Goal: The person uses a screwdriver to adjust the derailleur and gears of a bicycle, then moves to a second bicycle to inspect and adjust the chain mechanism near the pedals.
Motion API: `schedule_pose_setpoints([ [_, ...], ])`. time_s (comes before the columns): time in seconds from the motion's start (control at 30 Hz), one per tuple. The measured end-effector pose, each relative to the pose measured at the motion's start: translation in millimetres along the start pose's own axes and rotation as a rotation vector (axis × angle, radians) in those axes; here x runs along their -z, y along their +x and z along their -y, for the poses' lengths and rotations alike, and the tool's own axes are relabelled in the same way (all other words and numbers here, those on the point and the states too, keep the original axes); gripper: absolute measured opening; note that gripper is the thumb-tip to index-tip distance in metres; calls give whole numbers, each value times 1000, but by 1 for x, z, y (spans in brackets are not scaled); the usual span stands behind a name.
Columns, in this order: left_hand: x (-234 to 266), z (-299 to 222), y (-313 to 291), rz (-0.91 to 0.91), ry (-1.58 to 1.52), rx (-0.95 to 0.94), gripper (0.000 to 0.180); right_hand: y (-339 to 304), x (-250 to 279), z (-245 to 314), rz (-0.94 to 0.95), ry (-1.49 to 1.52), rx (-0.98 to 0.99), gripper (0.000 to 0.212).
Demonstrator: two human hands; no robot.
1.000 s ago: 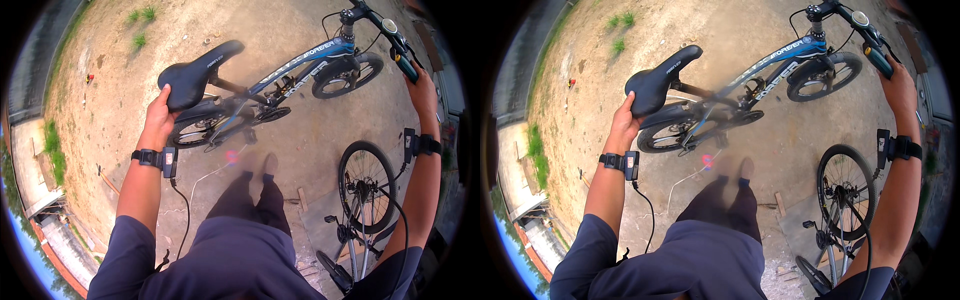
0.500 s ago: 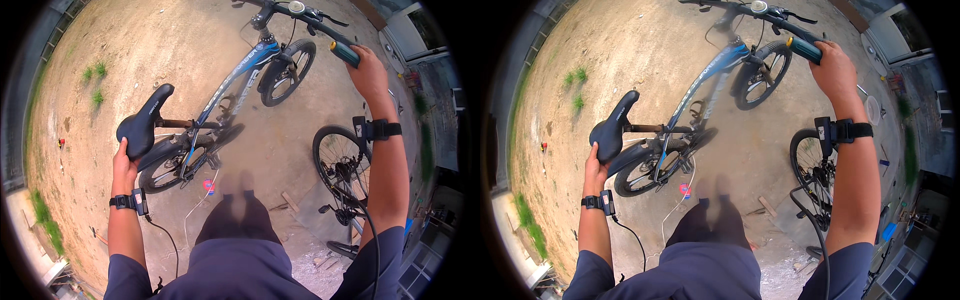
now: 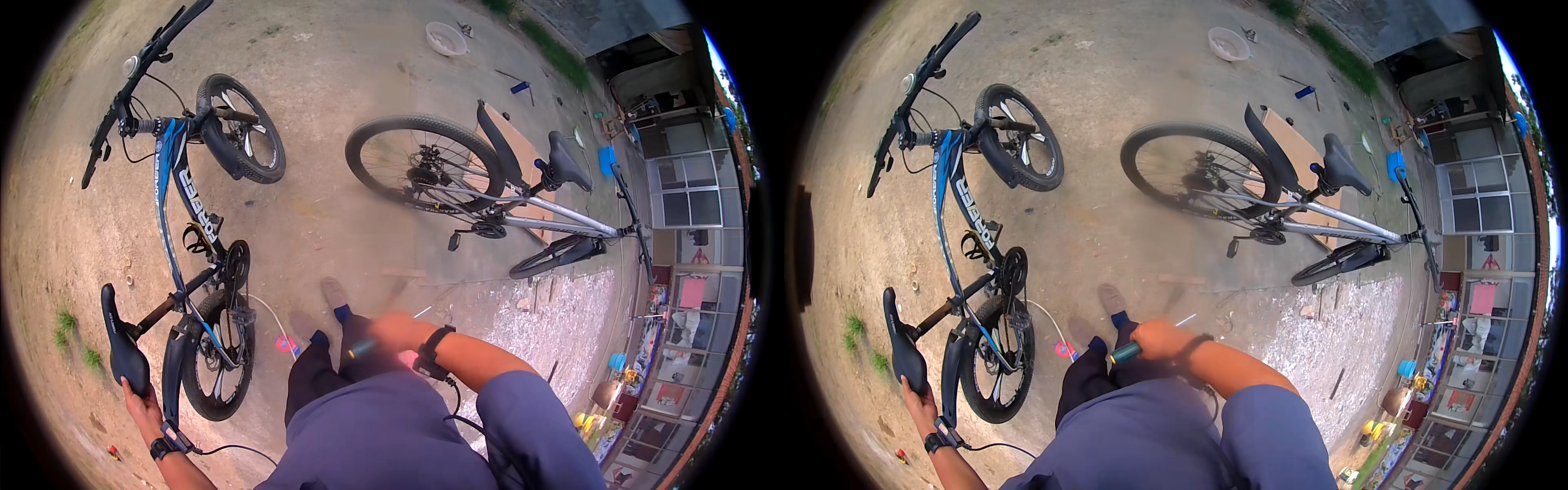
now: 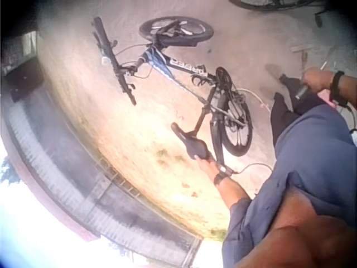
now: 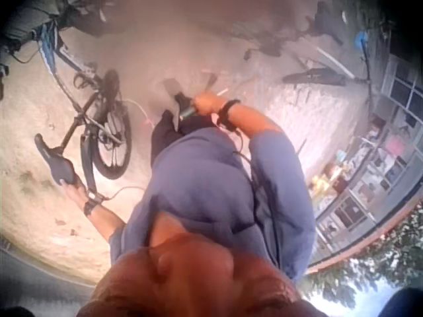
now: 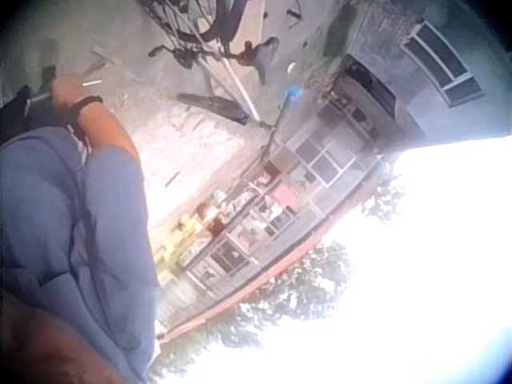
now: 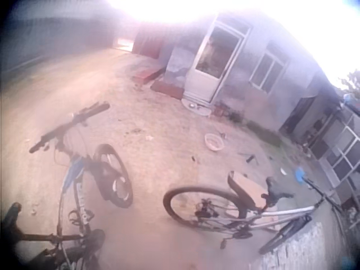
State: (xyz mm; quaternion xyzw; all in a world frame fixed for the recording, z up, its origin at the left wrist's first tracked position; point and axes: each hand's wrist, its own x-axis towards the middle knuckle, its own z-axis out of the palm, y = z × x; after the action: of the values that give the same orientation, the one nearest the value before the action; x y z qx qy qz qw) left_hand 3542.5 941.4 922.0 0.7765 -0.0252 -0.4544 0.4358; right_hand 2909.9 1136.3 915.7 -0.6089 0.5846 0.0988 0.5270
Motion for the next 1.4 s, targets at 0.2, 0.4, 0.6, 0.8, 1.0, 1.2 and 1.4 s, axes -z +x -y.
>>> schedule_pose_setpoints([
  [0.2, 31, -27, 63, -102, 233, 25, 53, -31, -89, -45, -87, 139, -223, 28],
  [0.4, 30, -58, 50, -185, 759, -105, 66, -42, -84, -59, -39, 208, -352, 32],
  [0.6, 39, -69, 50, -142, 806, -263, 69, -36, -60, -57, -33, 253, -272, 34],
  [0.8, 18, -65, 39, -166, 860, -374, 68, -29, -71, -56, 7, 357, -196, 34],
  [1.0, -22, -8, 14, 35, 1311, -582, 60, -28, -77, -62, 21, 411, -99, 37],
  [1.2, -144, 97, -132, 783, 1387, -1, 41, -47, -72, -60, 54, 508, -164, 43],
  [1.4, -189, 145, -162, 1304, 1764, 89, 38, -59, -86, -43, -56, 564, -212, 40],
])
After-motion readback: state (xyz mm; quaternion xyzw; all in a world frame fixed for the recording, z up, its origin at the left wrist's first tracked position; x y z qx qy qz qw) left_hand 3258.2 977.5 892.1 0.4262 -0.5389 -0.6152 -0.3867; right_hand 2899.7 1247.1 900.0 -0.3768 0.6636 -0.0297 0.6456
